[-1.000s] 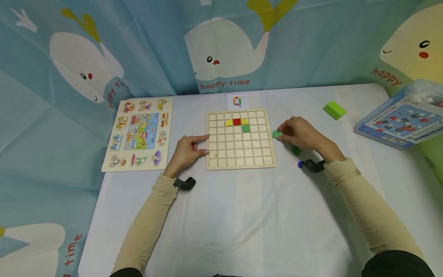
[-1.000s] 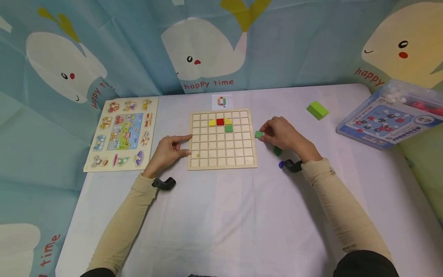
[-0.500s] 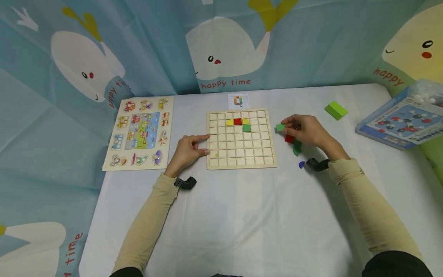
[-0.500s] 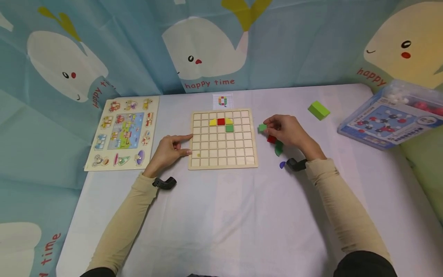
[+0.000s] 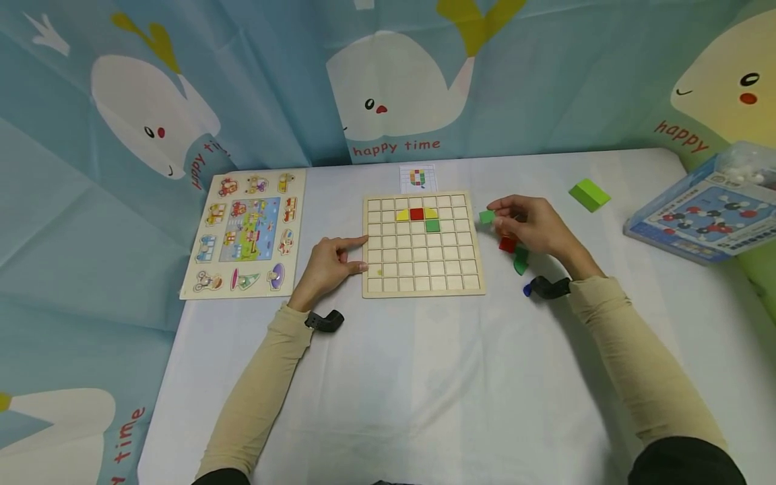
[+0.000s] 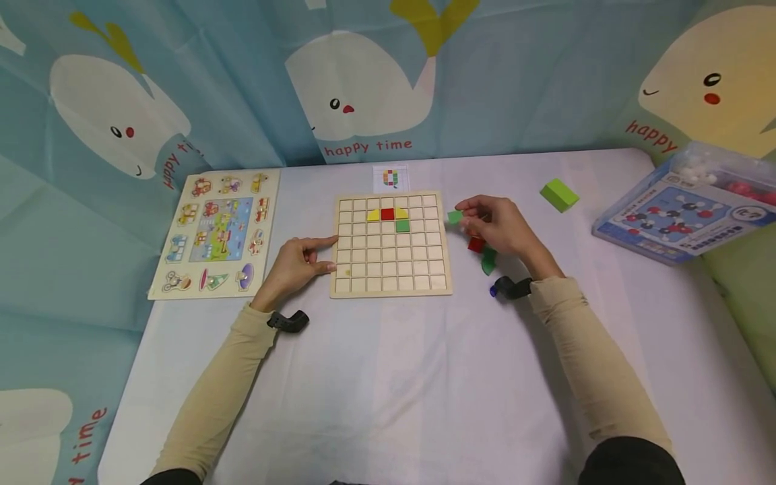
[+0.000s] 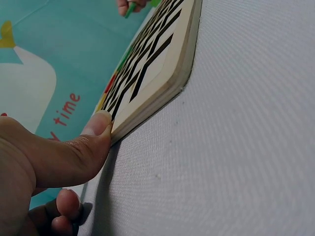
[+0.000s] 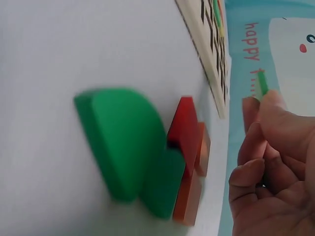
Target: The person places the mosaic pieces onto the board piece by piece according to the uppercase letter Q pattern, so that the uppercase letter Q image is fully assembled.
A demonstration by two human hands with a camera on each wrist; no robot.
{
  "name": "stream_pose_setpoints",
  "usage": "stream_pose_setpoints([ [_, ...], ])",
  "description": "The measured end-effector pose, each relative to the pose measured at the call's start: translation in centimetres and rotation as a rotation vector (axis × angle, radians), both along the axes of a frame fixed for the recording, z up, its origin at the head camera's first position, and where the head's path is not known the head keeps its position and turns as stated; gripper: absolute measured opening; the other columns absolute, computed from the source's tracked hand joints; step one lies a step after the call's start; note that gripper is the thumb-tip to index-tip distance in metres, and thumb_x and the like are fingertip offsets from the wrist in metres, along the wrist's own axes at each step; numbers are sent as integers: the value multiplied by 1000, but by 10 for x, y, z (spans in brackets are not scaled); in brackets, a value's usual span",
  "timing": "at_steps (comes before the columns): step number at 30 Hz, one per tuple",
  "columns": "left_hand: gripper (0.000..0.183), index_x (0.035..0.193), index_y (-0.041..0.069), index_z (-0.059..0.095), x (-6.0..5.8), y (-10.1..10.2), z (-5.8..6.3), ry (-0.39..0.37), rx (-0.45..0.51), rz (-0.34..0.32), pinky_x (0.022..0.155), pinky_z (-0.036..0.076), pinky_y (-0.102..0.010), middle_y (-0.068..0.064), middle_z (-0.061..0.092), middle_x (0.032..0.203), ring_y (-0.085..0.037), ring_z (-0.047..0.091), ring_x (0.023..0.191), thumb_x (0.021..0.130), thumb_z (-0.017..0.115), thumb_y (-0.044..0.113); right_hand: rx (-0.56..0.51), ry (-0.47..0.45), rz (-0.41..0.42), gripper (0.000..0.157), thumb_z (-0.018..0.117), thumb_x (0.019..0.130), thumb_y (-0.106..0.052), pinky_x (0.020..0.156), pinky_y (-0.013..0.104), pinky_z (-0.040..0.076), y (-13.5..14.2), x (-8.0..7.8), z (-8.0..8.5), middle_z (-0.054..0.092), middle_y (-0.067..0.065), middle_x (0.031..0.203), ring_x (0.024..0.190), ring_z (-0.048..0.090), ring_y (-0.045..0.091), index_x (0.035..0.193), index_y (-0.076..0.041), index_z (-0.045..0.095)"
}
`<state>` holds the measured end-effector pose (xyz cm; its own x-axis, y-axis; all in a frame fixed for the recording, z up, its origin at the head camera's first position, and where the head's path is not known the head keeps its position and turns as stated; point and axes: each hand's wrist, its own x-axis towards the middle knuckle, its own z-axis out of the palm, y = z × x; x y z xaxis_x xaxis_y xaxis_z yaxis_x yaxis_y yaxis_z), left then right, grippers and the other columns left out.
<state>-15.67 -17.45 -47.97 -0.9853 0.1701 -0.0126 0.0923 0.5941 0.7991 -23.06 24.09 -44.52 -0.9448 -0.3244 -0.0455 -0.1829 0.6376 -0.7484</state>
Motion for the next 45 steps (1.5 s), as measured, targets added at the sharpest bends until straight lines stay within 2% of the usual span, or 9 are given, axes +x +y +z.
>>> stream_pose_setpoints([
  [4,55,137,14,73,0,0,0,3,-2,2,83,33,-34,1,45,63,-20,40,68,85,91,13,-61,2,6,29,68,106,-16,68,19,51,-6,-1,0,70,18,113,84,64,18,131,-2,70],
  [8,55,137,14,73,1,0,0,2,-2,4,81,33,-34,0,45,63,-20,40,69,85,91,13,-83,-7,20,31,67,106,-16,66,22,52,-14,-1,3,71,21,119,82,64,23,132,-1,70],
  [13,56,138,14,73,0,0,0,1,2,2,85,34,-35,0,45,63,-21,40,69,85,91,12,-73,-9,23,28,67,106,-16,66,23,51,-24,0,7,71,19,125,87,65,30,131,-2,71],
  [18,56,137,13,73,0,0,0,-2,2,2,91,34,-35,1,45,62,-20,40,68,85,91,12,-73,-5,30,26,68,106,-17,74,19,49,-29,0,7,71,16,122,95,63,20,128,-5,72],
  [21,56,137,14,73,0,0,1,-7,2,4,86,34,-35,1,45,62,-20,40,68,85,91,12,-83,9,44,26,68,106,-16,83,18,48,-33,-1,6,72,16,122,98,62,12,128,-5,73],
  [25,55,137,14,73,0,0,1,-8,8,5,82,33,-34,0,46,63,-20,41,67,85,91,12,-89,30,65,25,69,105,-15,88,19,48,-38,-3,6,72,16,123,98,61,8,127,-3,73],
  [33,55,138,14,72,0,0,1,-7,8,-2,87,34,-35,0,45,62,-21,41,67,86,90,13,-72,19,96,27,69,105,-15,89,26,47,-47,-4,4,71,14,121,101,60,16,129,-4,72],
  [39,56,138,13,72,0,0,2,-6,11,-2,82,34,-34,-1,46,64,-21,41,68,85,90,13,-94,12,121,26,69,105,-17,91,28,48,-52,-4,4,70,14,121,102,59,16,128,-4,71],
  [45,56,138,14,72,2,0,2,-13,18,1,75,32,-33,-1,47,66,-21,41,71,85,90,13,-82,-12,140,24,72,103,-15,86,26,47,-59,-4,3,70,14,117,100,59,18,124,-3,72],
])
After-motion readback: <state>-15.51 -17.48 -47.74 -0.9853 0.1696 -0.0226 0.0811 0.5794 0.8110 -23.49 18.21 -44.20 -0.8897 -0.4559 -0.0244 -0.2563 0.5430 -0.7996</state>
